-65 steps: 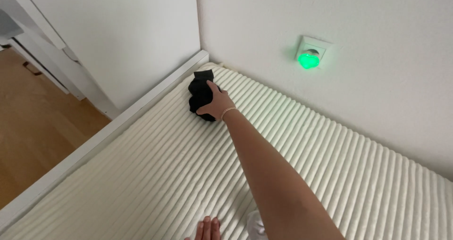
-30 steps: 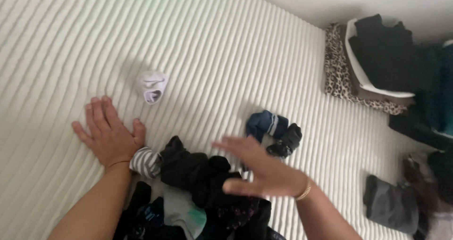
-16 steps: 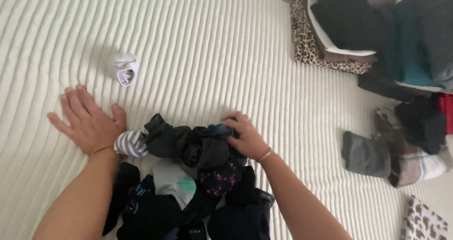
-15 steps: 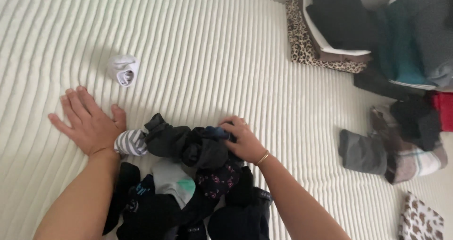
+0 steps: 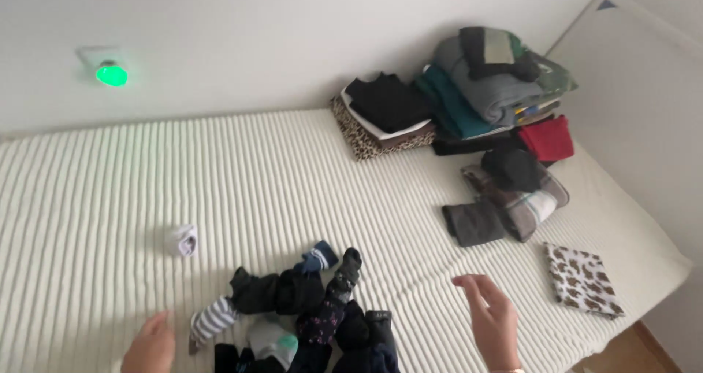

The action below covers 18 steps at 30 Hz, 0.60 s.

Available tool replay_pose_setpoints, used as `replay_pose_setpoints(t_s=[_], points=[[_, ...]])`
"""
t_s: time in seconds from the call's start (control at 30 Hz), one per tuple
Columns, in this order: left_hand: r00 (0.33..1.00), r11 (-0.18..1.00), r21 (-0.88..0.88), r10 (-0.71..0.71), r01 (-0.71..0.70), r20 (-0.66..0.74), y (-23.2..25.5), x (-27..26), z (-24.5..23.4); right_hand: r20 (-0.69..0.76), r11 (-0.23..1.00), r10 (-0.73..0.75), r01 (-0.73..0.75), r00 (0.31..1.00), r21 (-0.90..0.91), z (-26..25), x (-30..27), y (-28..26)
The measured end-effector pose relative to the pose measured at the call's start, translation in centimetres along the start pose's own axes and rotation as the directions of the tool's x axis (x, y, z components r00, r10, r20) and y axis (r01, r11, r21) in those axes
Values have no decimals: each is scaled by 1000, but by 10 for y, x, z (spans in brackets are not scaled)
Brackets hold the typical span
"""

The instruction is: The person folds multiple pairs of socks on a bed, matching them and rolling them into compact bundles. They handle black, gray, and patterned socks, placing the folded pairs into a small pile before moving to other folded clothes.

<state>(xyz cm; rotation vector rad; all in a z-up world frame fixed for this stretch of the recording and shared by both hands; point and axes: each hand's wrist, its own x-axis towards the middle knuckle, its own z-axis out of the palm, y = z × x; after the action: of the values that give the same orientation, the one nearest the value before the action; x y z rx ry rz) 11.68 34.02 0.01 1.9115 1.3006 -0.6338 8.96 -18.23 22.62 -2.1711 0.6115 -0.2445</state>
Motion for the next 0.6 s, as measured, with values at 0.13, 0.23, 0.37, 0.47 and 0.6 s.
replay_pose_setpoints(t_s=[0.13, 0.23, 0.37, 0.47, 0.6], points=[[770, 809, -40, 542, -587, -336, 69, -45, 56, -145, 994, 42, -27, 989, 106, -44, 4, 4], [463, 465, -85, 811, -881, -359, 132, -121, 113, 41, 1000, 10, -11, 999, 27, -45, 10, 20], [658, 596, -438, 753, -673, 13, 193, -191, 201, 372, 930, 38, 103, 928, -353, -5, 30, 72], [731, 634, -658, 657, -406, 183, 223, -240, 237, 512, 869, 186, 103, 839, -484, 23, 53, 95], [736, 653, -751, 556, -99, 386, 246, -273, 254, 604, 846, 442, -84, 663, -527, 104, 113, 199]])
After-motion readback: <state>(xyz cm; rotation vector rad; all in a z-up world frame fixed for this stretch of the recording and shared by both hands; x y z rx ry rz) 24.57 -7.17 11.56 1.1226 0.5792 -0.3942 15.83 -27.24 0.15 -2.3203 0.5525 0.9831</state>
